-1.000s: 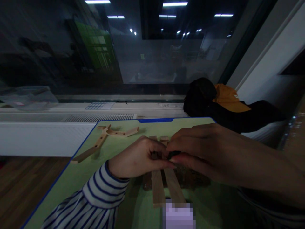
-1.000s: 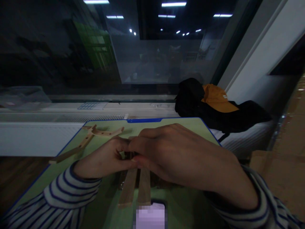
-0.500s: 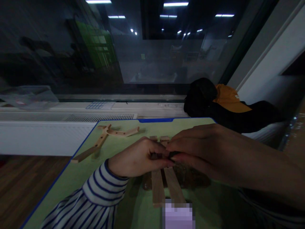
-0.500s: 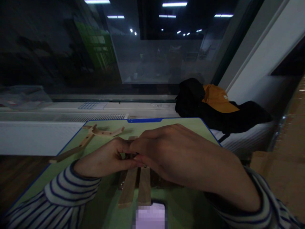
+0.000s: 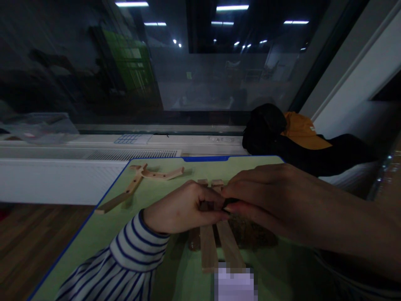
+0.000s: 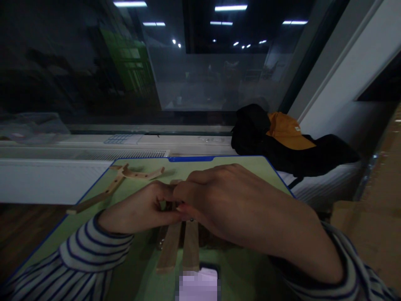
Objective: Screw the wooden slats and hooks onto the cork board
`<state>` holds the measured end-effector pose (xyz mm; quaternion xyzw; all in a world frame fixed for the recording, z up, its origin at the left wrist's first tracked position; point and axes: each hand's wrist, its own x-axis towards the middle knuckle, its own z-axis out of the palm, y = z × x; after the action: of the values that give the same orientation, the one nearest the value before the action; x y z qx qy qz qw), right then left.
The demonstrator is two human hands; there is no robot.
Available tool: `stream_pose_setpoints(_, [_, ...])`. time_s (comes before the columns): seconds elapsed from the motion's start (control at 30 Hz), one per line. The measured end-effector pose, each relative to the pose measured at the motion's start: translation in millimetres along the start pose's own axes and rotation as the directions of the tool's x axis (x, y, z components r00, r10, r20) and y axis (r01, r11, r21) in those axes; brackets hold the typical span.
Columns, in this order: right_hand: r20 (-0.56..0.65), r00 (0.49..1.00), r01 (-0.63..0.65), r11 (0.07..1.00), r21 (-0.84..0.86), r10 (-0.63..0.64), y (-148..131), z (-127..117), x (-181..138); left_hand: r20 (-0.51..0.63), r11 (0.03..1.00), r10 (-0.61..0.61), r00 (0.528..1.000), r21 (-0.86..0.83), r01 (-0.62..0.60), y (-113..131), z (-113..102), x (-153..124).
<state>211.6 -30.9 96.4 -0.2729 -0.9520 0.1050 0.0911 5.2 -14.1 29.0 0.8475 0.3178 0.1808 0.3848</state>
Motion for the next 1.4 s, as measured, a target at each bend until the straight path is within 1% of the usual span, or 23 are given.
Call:
stream_pose_setpoints(0.13, [-0.015,1.0,0.005,1.0,0.008,-0.005,0,0,1,-0.024,1.0,-0.002,1.0,0.015,0.002,0,1,1])
stream_pose_setpoints(0.3, [-0.024,0.999,0.044,0.996,0.08,-0.042,-2,0,1,-0.031,1.0,0.003,1.0,-0.001,-0.003,-3,1,1])
stream_pose_setpoints(0.4, [-0.052,0.997,0.067,0.993,0.101,-0.062,-2,1,2,-0.007,0.998,0.013,1.0,-0.065,-0.014,-4,1,0])
stream_pose_setpoints(0.47, [-0.049,0.997,0.068,0.992,0.105,-0.063,-3,1,2,0.012,0.996,0.011,1.0,-0.087,-0.01,-4,1,0])
stream_pose_setpoints(0.67, [0.031,1.0,-0.008,0.994,0.108,0.004,-4,0,3,0.065,0.999,0.003,0.998,-0.044,0.0,-4,-2,0])
stream_pose_setpoints(0.83, [0.011,1.0,0.012,0.998,0.065,-0.013,-2,1,3,0.102,0.998,0.006,0.995,-0.07,0.002,-4,-3,-1])
stream_pose_setpoints(0.97, [0.008,1.0,0.005,0.998,0.061,-0.006,0,3,4,0.073,1.0,0.013,0.997,-0.027,-0.011,0,-4,-2])
stream_pose_setpoints(1.07, [-0.003,1.0,0.015,0.999,0.038,-0.015,2,4,4,0.043,0.998,-0.004,0.999,0.063,0.001,6,-6,-7])
stream_pose_setpoints(1.13, [-0.001,1.0,0.029,0.999,0.029,-0.029,3,6,3,-0.006,0.989,-0.032,0.999,0.144,0.033,10,-3,-14])
stream_pose_setpoints(1.17, [-0.002,0.999,0.034,0.999,0.024,-0.034,4,6,3,-0.061,0.982,-0.039,0.997,0.183,0.049,11,1,-18])
stream_pose_setpoints(1.2, [-0.001,0.999,0.036,0.999,0.017,-0.036,4,7,3,-0.136,0.973,-0.035,0.99,0.221,0.064,12,6,-24])
stream_pose_setpoints(1.23, [-0.004,0.999,0.039,0.999,0.008,-0.039,5,7,3,-0.235,0.965,0.0,0.972,0.253,0.061,12,14,-29])
stream_pose_setpoints(1.27, [-0.01,0.999,0.041,0.999,-0.003,-0.041,5,7,3,-0.325,0.962,0.059,0.944,0.272,0.034,12,22,-35])
stream_pose_setpoints(1.33, [-0.03,0.998,0.048,0.998,-0.027,-0.049,6,7,3,-0.452,0.95,0.218,0.865,0.301,-0.082,8,42,-47])
stream_pose_setpoints(1.4, [-0.038,0.998,0.055,0.998,-0.04,-0.056,5,6,3,-0.526,0.91,0.376,0.763,0.366,-0.196,1,61,-56])
